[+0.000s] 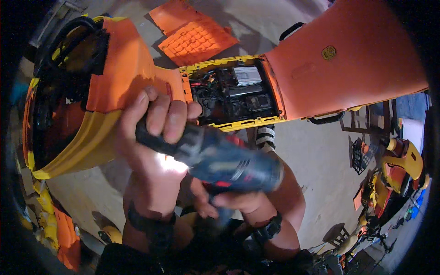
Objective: Use a power drill to remove screws and access the battery or electronics compartment of a yellow scooter.
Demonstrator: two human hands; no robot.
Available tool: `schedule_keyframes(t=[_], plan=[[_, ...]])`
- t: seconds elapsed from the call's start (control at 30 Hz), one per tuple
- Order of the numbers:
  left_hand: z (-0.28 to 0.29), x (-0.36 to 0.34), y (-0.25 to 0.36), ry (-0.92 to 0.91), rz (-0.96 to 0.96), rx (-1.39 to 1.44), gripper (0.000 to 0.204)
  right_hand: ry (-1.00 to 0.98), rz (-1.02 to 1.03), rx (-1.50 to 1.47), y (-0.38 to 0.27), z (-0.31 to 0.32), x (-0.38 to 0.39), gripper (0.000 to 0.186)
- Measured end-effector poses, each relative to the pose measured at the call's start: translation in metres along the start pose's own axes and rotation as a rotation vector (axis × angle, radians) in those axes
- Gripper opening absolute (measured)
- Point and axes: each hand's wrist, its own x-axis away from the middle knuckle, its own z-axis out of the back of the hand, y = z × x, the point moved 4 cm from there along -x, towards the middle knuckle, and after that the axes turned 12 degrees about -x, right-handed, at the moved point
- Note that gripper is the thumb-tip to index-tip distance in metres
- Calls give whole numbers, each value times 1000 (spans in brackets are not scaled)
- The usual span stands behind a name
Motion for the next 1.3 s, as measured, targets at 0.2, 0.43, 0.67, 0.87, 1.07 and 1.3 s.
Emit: schedule_keyframes(t=[0.2, 0.43, 0.67, 0.87, 1.07, 1.3], plan=[[14, -5, -13, 80, 135, 210, 24, -8, 146, 370, -10, 11, -6, 46], [11, 1, -10, 138, 117, 73, 28, -130, 122, 133, 10, 16, -9, 27], [5, -4, -13, 21, 54, 21, 34, -44, 105, -41, -4, -3, -1, 35], [3, 2, 0, 160, -103, -122, 62, -62, -3, -213, 4, 7, 0, 46], [-14, 24, 32, 81, -490, -513, 47, -366, -129, -531, 2, -21, 19, 32], [98, 168, 109, 370, -335, -508, 49, -275, 16, -294, 9, -6, 27, 33]])
